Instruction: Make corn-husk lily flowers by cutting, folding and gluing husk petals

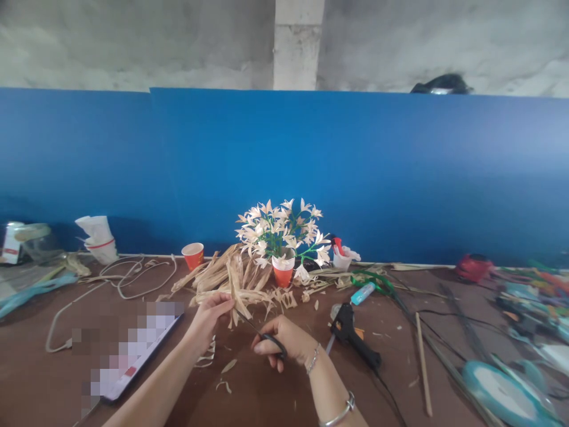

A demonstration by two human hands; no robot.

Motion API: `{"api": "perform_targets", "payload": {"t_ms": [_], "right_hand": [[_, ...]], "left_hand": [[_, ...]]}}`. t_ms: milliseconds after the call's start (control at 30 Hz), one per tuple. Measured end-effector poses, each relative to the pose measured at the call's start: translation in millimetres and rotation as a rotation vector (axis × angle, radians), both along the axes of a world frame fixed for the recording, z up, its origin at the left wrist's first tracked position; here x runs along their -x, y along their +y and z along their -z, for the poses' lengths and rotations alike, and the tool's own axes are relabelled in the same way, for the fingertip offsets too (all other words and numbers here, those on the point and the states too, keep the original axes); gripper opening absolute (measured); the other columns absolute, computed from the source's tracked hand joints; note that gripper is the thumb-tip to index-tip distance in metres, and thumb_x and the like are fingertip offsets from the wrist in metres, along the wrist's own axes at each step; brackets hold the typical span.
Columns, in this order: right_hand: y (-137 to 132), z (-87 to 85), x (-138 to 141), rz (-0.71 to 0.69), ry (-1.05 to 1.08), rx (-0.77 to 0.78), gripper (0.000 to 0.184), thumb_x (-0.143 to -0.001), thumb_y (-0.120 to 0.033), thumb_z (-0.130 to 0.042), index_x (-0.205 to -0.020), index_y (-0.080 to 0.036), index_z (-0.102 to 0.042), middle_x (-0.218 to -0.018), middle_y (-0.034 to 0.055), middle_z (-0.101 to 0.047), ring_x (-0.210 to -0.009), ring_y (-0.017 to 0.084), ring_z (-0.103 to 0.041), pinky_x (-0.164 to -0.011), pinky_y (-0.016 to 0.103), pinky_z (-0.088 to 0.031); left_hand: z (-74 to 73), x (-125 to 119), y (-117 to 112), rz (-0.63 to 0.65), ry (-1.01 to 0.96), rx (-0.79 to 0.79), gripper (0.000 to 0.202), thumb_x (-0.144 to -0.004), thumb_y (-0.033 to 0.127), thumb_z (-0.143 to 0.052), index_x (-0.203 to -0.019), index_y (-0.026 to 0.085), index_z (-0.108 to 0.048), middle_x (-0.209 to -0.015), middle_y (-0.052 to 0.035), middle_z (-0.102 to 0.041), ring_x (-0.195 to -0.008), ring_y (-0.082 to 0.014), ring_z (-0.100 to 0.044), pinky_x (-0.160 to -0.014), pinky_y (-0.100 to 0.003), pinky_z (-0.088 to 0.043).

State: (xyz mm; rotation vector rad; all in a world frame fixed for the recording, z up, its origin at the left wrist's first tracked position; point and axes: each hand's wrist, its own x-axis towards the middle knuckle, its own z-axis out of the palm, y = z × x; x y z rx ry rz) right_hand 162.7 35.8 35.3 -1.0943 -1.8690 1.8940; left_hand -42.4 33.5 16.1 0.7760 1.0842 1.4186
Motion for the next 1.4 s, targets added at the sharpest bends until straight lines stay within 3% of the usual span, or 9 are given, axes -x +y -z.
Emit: {"api": "perform_targets", "payload": {"t_ms": [433,667,733,867,933,1133,1267,1400], "right_hand": [[-2.3,-6.2,0.0,0.016,-0.07,-0.082,0.007,-0.064,-0.018,-0.062,-0.067,-0.014,-0.067,-0.041,-0.0063,-0.049,-0.032,0.004,-0.039,-0.029,0.013,-0.027],[-0.2,-5.6,-8.5,-0.013,0.076,-0.028,0.015,-0.064,-0.022,-0.061,-0.076,-0.014,-0.062,-0.047,-0.005,-0.052,-0.038,0.008,-0.047,-0.037,0.017,-0.037],[-1.2,-6.9,-3.0,0.091,0.158,-0.129,0.014,-0.067,-0.023,-0.058,-0.079,-0.016,-0.059,-0.051,-0.0049,-0.053,-0.044,0.009,-0.049,-0.043,0.019,-0.04],[-3.1,-1.3,19.7,0.502,0.215,-0.565,0.027,-0.062,-0.019,-0.066,-0.087,-0.019,-0.054,-0.075,-0.0016,-0.056,-0.069,0.013,-0.054,-0.066,0.024,-0.045],[-2.3,5.2,28.3,0.589,0.225,-0.669,0.032,-0.063,-0.017,-0.066,-0.092,-0.02,-0.054,-0.08,0.0,-0.056,-0.074,0.015,-0.054,-0.071,0.026,-0.045],[4.2,14.4,27.4,0.602,0.273,-0.494,0.026,-0.066,-0.022,-0.066,-0.088,-0.017,-0.054,-0.071,-0.0006,-0.056,-0.065,0.015,-0.054,-0.062,0.026,-0.044],[3.7,12.5,26.9,0.537,0.362,-0.42,0.033,-0.064,-0.024,-0.069,-0.092,-0.019,-0.053,-0.072,-0.001,-0.058,-0.066,0.014,-0.055,-0.062,0.026,-0.044],[1.5,9.2,29.0,0.531,0.331,-0.365,0.032,-0.057,-0.026,-0.073,-0.082,-0.018,-0.055,-0.066,-0.003,-0.056,-0.06,0.013,-0.053,-0.055,0.024,-0.041]], "left_hand": [[-1.6,-2.7,-1.3,0.01,-0.019,0.016,0.026,-0.052,0.027,-0.077,-0.061,0.015,-0.056,-0.046,0.0025,-0.06,-0.036,-0.0079,-0.051,-0.036,-0.016,-0.035],[-9.3,-4.3,-5.4,-0.068,0.002,-0.002,0.027,-0.054,0.029,-0.076,-0.061,0.015,-0.054,-0.047,0.0034,-0.059,-0.041,-0.0085,-0.053,-0.043,-0.018,-0.043],[-11.6,-9.3,-8.7,-0.081,0.022,-0.007,0.025,-0.056,0.028,-0.074,-0.061,0.016,-0.053,-0.045,0.0043,-0.058,-0.038,-0.0077,-0.051,-0.04,-0.017,-0.04],[-11.9,-21.7,-14.5,-0.052,0.054,-0.016,0.025,-0.055,0.026,-0.075,-0.061,0.016,-0.053,-0.043,0.0056,-0.056,-0.034,-0.006,-0.047,-0.036,-0.015,-0.032],[-10.3,-25.2,-16.1,0.007,0.067,-0.02,0.026,-0.053,0.026,-0.076,-0.06,0.016,-0.054,-0.044,0.0045,-0.057,-0.036,-0.0069,-0.049,-0.037,-0.016,-0.033],[-11.7,-23.0,-17.9,0.153,0.076,-0.004,0.027,-0.052,0.029,-0.078,-0.058,0.014,-0.057,-0.045,0.0038,-0.057,-0.038,-0.006,-0.047,-0.041,-0.017,-0.034],[-17.6,-24.2,-20.6,0.157,0.143,0.04,0.028,-0.052,0.03,-0.078,-0.059,0.014,-0.057,-0.045,0.0033,-0.058,-0.037,-0.0064,-0.047,-0.038,-0.016,-0.031],[-19.4,-27.4,-23.1,0.208,0.208,0.052,0.027,-0.053,0.031,-0.077,-0.057,0.014,-0.057,-0.041,0.0035,-0.055,-0.034,-0.0047,-0.043,-0.036,-0.015,-0.025]]}}
